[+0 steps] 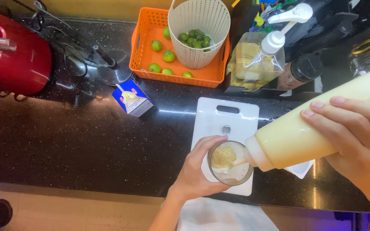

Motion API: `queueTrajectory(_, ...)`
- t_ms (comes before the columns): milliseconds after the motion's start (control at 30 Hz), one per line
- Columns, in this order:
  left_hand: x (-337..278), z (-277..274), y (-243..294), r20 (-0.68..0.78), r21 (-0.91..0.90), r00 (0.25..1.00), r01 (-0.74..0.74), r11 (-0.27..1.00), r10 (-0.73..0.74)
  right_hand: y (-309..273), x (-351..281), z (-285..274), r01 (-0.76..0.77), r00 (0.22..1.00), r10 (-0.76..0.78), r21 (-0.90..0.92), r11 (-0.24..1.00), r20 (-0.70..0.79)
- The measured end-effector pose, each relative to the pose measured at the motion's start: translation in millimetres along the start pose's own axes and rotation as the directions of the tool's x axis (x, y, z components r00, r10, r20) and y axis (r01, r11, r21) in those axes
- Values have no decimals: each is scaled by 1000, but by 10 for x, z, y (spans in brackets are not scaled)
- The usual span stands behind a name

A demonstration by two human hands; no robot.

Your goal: Prepare a yogurt drink by combining yogurt, syrup, and sliced limes in a glass.

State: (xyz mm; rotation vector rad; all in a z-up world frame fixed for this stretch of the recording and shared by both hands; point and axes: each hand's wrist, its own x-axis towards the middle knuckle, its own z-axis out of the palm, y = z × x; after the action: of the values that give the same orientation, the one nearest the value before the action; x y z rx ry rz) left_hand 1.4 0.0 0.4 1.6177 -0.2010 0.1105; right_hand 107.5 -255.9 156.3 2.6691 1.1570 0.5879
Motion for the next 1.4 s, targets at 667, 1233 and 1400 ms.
queueTrajectory(667,33,34,-27,-11,51,1000,-20,998,20,6,-81,138,-43,997,50,103,994,-61)
queueTrajectory(1233,35,26,-11,-5,28,999,-37,999,37,22,-117,186,-52,997,58,107,993,-58)
queueTrajectory(1400,63,17,-12,10,49,999,-35,998,35,45,-84,235,-118,991,130,217,969,-41)
